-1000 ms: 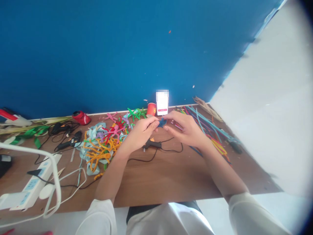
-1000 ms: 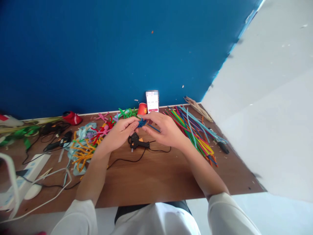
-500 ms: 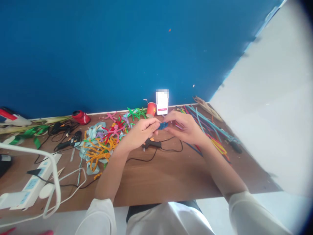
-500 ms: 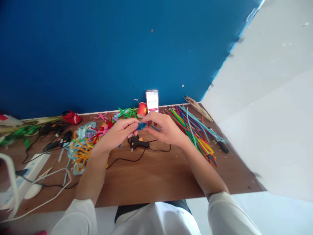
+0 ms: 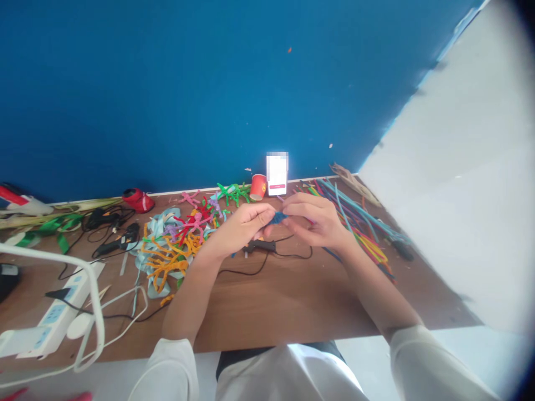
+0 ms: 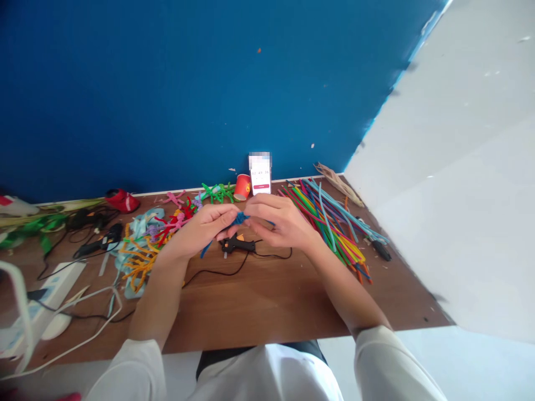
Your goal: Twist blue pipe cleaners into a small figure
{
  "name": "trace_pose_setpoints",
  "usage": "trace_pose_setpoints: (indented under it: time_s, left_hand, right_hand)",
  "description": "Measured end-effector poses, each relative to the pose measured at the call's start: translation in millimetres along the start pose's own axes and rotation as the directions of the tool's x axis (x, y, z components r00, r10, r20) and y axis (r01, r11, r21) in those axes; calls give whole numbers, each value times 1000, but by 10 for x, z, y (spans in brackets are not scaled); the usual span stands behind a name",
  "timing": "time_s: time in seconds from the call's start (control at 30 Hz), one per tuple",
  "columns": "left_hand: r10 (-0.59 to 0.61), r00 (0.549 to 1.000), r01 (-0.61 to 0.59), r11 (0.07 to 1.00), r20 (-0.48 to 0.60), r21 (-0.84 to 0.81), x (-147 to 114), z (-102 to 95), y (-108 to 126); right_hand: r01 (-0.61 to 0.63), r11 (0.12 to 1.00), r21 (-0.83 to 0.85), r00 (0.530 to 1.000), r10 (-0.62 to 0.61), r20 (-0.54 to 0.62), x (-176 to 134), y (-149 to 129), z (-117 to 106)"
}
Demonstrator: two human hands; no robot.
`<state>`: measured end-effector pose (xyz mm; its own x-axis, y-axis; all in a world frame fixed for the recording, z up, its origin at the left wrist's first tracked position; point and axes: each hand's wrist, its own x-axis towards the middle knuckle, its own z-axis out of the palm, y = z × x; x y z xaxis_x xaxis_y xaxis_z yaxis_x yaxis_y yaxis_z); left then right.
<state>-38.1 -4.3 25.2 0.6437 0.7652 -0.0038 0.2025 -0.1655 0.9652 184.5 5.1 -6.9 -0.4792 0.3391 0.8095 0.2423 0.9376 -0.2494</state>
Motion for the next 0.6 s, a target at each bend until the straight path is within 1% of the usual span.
trace_pose_setpoints:
  time_s: [0.1, 0.2, 0.3, 0.43, 0.6]
  left_hand:
    - [-3, 1000, 3, 1000, 24, -4, 2, 12, 5]
    - [-8, 999, 8, 1000, 37, 0, -1, 13, 12]
    - [-3, 1000, 3, 1000, 11, -3, -10, 21, 23]
    - [-15, 998, 16, 1000, -60, 8, -30, 46, 46]
    - [-30, 999, 28, 998, -23, -61, -39, 75, 72]
  right_hand:
    - [41, 995, -92, 999, -43, -19, -15, 6, -16]
    - [105, 976, -190, 994, -111, -23, -5, -7, -39]
    - [153, 942, -299, 984, -174, -44, -2, -6, -40]
    - [225, 863, -452, 956, -285, -70, -31, 40, -14]
    - [347, 736, -581, 895, -444, -29, -54, 67, -18]
